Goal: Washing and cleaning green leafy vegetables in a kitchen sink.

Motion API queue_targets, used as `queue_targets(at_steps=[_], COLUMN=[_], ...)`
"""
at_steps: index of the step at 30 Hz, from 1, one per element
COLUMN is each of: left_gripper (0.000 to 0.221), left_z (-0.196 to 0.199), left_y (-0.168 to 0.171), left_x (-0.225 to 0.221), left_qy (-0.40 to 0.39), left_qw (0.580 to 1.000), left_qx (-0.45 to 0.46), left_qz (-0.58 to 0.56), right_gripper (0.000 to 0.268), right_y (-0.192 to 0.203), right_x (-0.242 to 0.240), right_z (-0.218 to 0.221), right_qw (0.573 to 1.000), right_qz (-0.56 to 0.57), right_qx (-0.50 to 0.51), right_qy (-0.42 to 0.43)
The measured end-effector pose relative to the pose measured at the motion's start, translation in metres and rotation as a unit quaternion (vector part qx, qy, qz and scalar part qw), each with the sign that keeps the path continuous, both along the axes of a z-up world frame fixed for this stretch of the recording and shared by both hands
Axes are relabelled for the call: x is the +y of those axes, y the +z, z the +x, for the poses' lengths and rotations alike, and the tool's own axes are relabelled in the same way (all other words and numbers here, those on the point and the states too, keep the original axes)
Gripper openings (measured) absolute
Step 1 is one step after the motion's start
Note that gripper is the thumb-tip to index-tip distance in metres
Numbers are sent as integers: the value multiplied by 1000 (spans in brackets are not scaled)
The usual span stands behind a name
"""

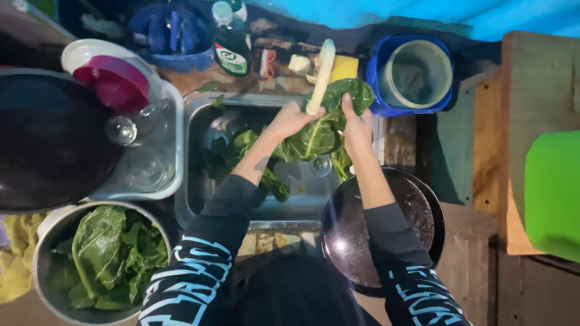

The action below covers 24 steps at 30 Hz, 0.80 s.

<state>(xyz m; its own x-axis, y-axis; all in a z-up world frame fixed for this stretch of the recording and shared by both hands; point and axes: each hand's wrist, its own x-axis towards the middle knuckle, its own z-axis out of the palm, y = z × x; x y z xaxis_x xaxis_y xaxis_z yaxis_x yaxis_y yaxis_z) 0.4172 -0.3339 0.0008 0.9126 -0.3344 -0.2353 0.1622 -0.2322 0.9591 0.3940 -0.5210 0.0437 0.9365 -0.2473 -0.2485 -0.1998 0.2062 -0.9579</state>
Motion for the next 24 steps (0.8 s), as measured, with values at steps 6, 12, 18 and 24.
queue_targets(at_steps=[6, 12, 18, 24], left_gripper=[57, 74, 61, 81], left_z=[6, -5, -3, 22], left_y=[1, -10, -9, -31], left_x=[-24, -21, 10, 24], left_qy=[71, 76, -66, -156], left_qw=[991, 945, 985, 987], left_qx=[-111, -57, -88, 28], left_qz=[0, 313, 133, 19], right_gripper=[57, 53, 44, 49], right_y=[-24, -47, -44, -46], right_x=[-6, 18, 45, 65], right_z=[-17, -29, -26, -19], right_qw=[993, 992, 996, 973], right_qz=[69, -113, 4, 188], right_qx=[0, -41, -33, 16], right_qy=[92, -38, -85, -133])
